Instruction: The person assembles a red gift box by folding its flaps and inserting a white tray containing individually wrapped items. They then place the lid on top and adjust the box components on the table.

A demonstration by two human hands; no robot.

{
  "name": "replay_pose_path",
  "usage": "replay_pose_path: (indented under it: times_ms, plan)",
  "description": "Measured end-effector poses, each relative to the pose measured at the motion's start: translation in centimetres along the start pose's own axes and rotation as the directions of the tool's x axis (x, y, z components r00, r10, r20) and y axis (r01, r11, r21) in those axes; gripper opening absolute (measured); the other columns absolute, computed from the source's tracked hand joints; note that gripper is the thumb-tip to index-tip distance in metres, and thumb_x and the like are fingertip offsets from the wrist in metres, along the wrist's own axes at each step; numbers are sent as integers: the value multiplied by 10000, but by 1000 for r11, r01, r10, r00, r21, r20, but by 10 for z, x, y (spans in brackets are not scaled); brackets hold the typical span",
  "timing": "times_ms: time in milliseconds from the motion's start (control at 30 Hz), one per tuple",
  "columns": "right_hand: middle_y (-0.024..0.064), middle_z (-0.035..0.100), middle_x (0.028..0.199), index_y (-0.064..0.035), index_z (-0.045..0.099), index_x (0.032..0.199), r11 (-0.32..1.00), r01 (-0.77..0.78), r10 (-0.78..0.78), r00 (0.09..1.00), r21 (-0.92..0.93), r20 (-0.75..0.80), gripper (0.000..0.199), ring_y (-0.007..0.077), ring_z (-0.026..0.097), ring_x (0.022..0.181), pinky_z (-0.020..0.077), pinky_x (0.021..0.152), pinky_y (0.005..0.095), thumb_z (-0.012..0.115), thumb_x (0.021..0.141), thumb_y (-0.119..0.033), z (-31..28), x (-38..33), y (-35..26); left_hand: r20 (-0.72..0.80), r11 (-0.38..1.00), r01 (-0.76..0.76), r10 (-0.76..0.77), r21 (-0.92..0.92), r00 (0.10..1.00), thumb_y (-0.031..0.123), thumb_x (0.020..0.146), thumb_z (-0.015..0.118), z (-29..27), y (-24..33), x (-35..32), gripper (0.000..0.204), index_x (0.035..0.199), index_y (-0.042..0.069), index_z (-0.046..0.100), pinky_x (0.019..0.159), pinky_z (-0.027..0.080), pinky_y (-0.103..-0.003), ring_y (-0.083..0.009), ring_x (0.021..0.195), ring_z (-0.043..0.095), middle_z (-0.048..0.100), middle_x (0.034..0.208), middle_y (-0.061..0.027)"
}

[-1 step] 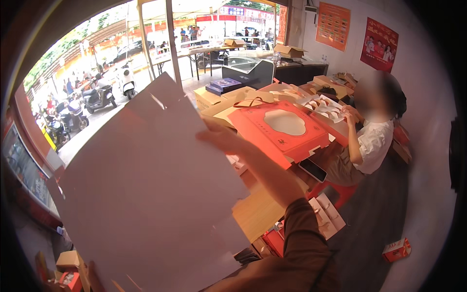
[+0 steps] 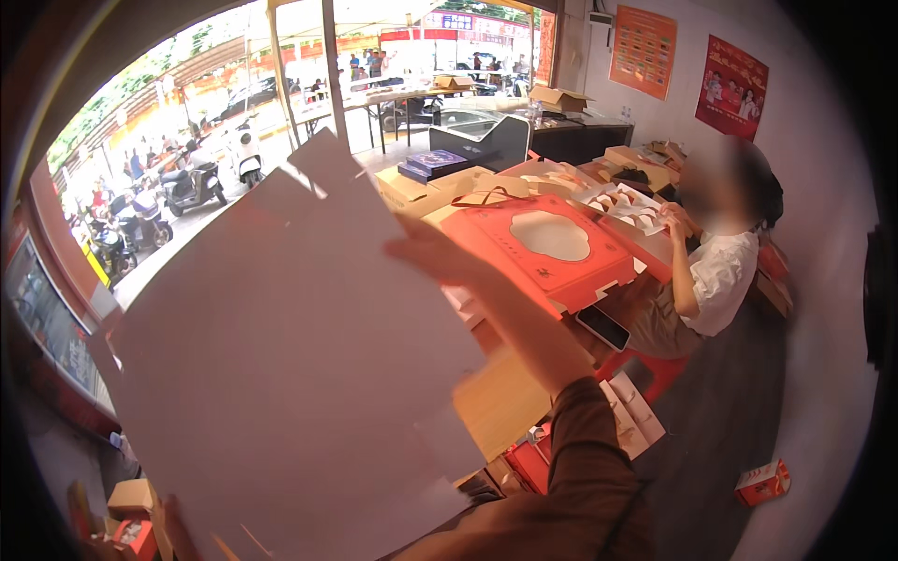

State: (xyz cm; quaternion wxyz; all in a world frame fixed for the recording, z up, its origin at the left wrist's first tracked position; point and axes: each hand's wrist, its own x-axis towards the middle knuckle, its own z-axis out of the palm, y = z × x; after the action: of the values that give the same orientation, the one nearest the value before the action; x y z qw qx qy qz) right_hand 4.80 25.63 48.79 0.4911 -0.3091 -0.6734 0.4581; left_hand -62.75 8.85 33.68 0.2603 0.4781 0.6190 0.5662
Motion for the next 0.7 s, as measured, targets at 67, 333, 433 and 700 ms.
replay_pose_path:
  times_ms: [67, 333, 433, 700]
  plan:
    - [153, 739, 1188, -20, 504, 1529, 989, -129, 121, 986, -66, -114, 535, 196, 745, 1021, 623, 837, 350, 672, 1028, -97, -35, 5, -31, 49, 998, -13, 16, -58, 999, 230, 992, 618, 11, 12, -9, 535, 1480, 16, 574, 965, 550, -373, -243, 1165, 667, 683, 1294, -143]
    - [166, 748, 1234, -6, 547, 1543, 931, -223, 77, 894, -290, -442, 575, 183, 741, 1042, 615, 856, 334, 698, 1001, -122, -147, -63, -44, 330, 927, 13, 120, -375, 937, 226, 1009, 606, 124, 59, 0, 519, 1480, 10, 573, 967, 534, -335, -195, 1159, 651, 682, 1288, -114]
    - [169, 754, 1196, -9, 531, 1554, 930, -222, 55, 873, -293, -485, 586, 183, 748, 1024, 617, 837, 337, 711, 1006, -111, -189, -87, -47, 412, 884, 60, 155, -464, 898, 209, 1033, 589, 182, 81, 8, 478, 1462, -3, 582, 981, 508, -294, -146, 1150, 629, 678, 1270, -78]
    - [70, 780, 1065, 5, 585, 1422, 812, 135, -466, 736, -568, -491, 440, 130, 733, 906, 597, 778, 302, 723, 1033, -148, -271, -92, -133, 259, 864, -331, 443, -378, 859, 242, 1100, 577, 280, 155, 78, 379, 1386, -5, 604, 900, 503, -282, -113, 1034, 608, 674, 1171, -35]
